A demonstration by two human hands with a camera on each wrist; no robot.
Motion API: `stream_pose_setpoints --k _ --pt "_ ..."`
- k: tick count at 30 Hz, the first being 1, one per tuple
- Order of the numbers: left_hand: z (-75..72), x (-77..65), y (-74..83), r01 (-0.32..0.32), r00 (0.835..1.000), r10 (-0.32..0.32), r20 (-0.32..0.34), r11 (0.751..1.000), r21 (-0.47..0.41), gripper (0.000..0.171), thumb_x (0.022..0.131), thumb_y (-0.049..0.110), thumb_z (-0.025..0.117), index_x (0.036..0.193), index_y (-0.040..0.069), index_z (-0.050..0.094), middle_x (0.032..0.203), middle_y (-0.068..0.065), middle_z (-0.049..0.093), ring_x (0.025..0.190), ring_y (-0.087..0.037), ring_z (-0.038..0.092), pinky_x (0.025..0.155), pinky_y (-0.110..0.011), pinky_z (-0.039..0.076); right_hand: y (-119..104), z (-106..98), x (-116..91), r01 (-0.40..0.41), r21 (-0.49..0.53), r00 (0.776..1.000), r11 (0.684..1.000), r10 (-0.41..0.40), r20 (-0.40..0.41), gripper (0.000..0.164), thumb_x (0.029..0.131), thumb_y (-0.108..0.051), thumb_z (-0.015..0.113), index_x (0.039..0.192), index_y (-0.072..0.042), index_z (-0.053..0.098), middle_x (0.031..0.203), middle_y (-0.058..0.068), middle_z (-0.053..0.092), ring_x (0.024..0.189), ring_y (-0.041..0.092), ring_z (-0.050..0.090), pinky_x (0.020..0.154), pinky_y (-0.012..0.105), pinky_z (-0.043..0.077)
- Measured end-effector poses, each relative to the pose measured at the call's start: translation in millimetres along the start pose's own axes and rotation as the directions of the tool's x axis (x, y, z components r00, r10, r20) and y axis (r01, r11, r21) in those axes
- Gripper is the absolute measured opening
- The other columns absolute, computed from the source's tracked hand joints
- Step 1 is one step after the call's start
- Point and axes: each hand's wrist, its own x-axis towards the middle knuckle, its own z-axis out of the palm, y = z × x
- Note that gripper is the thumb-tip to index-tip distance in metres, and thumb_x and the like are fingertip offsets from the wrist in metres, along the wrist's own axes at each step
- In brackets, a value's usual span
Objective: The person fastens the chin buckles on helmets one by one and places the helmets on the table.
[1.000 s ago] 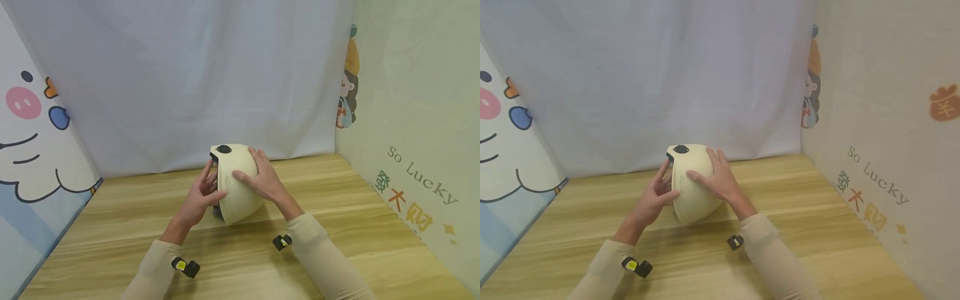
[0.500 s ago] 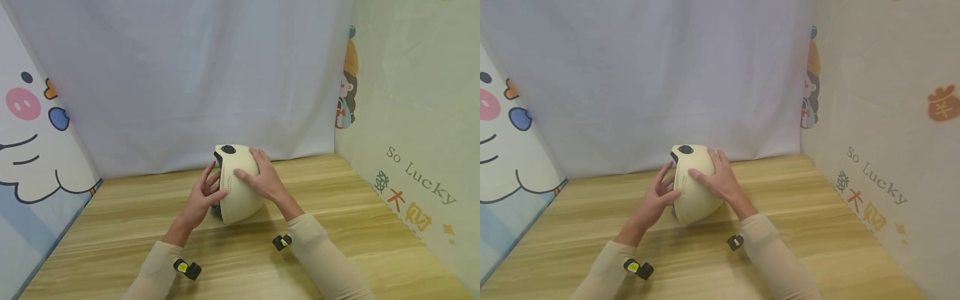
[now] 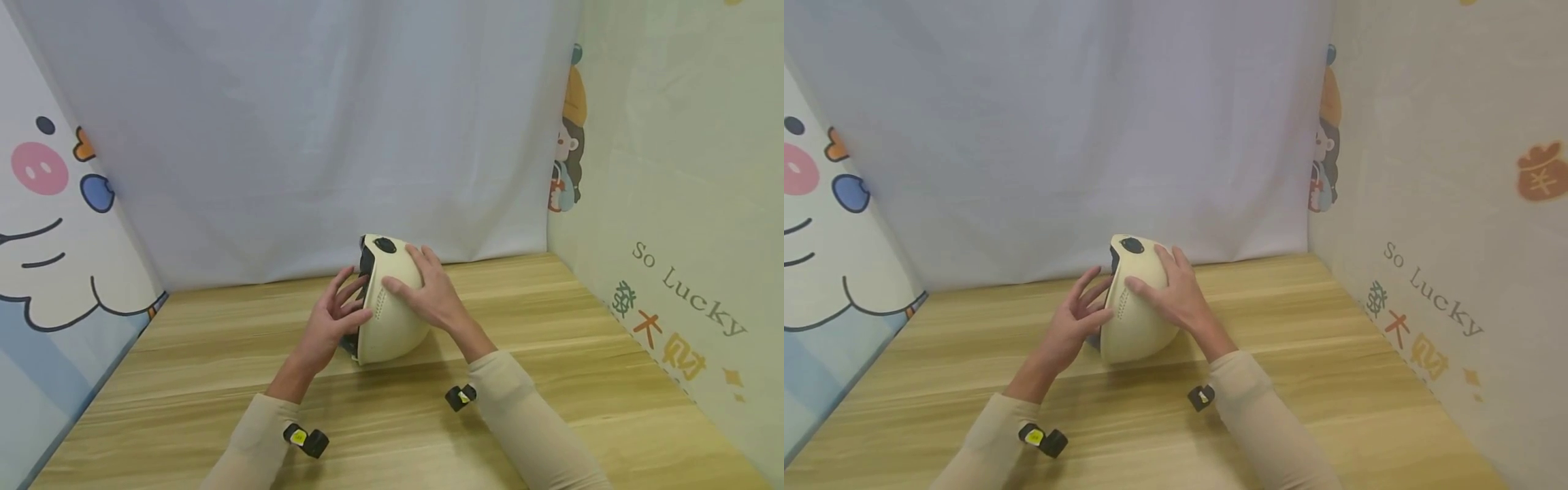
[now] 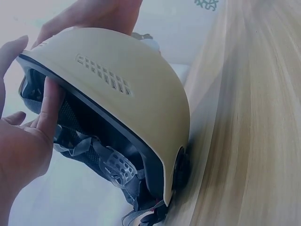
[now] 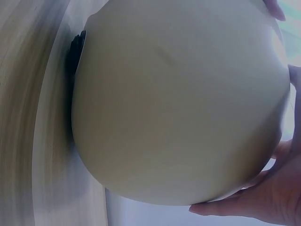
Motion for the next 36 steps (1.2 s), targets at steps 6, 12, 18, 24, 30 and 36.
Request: stream_pose_setpoints --k 6,12,18,24,30,36 --pt "-9.5 2.3 0.6 0.006 0.996 0.001 -0.088 0.997 0.077 0.048 0.096 0.023 0.054 0.139 0.008 0.038 0.133 -0.015 0.048 0.112 -0.032 0.053 0.075 -0.047 0.05 2 -2 2 0.016 0.009 1.0 1.0 -0.016 -0.009 0.086 0.08 -0.067 0.052 0.147 -0.019 0.029 0.145 0.009 0.027 0.118 0.03 0.041 0.087 0.049 0.041" --pt "-27.9 0.8 -4.3 0.123 0.958 -0.035 -0.285 0.947 0.297 0.035 0.096 0.014 0.054 0.127 -0.003 0.049 0.124 -0.021 0.052 0.113 -0.033 0.049 0.089 -0.045 0.043 3 -2 2 0.024 0.017 1.0 1.0 -0.024 -0.012 0.087 0.079 -0.068 0.052 0.147 -0.018 0.029 0.142 0.009 0.03 0.113 0.03 0.044 0.082 0.049 0.045" --pt "-50.1 -2.5 -29.8 0.419 0.9 -0.302 -0.314 0.797 0.434 0.05 0.094 0.011 0.049 0.14 -0.001 0.033 0.141 -0.027 0.029 0.128 -0.04 0.031 0.097 -0.05 0.034 4 -2 1 0.006 0.025 1.0 1.0 -0.006 0.004 0.087 0.079 -0.068 0.052 0.147 -0.019 0.028 0.143 0.008 0.029 0.113 0.029 0.044 0.082 0.049 0.045" --pt "-54.1 -2.7 -45.3 0.523 0.846 -0.447 -0.292 0.803 0.286 0.056 0.092 0.005 0.046 0.143 -0.004 0.023 0.133 -0.034 0.035 0.115 -0.042 0.044 0.08 -0.047 0.048 2 -5 1 -0.018 0.029 1.0 0.999 0.018 0.015 0.087 0.079 -0.069 0.052 0.148 -0.021 0.027 0.148 0.011 0.024 0.12 0.034 0.039 0.085 0.053 0.042" --pt "-52.8 -3.3 -46.6 0.522 0.836 -0.469 -0.286 0.84 0.146 0.056 0.089 -0.005 0.044 0.141 -0.005 0.024 0.12 -0.031 0.047 0.102 -0.035 0.054 0.077 -0.044 0.051 4 -6 3 -0.004 0.019 1.0 1.0 0.004 0.007 0.085 0.08 -0.068 0.052 0.147 -0.02 0.029 0.144 0.008 0.029 0.114 0.029 0.044 0.082 0.048 0.045" --pt "-50.5 -2.3 -51.2 0.482 0.869 -0.433 -0.239 0.847 0.222 0.051 0.087 -0.014 0.043 0.137 -0.008 0.034 0.133 -0.028 0.042 0.101 -0.033 0.057 0.076 -0.042 0.051 5 -7 3 -0.005 0.024 1.0 1.0 0.005 0.006 0.085 0.08 -0.067 0.052 0.146 -0.018 0.03 0.141 0.007 0.033 0.111 0.027 0.045 0.081 0.047 0.046"
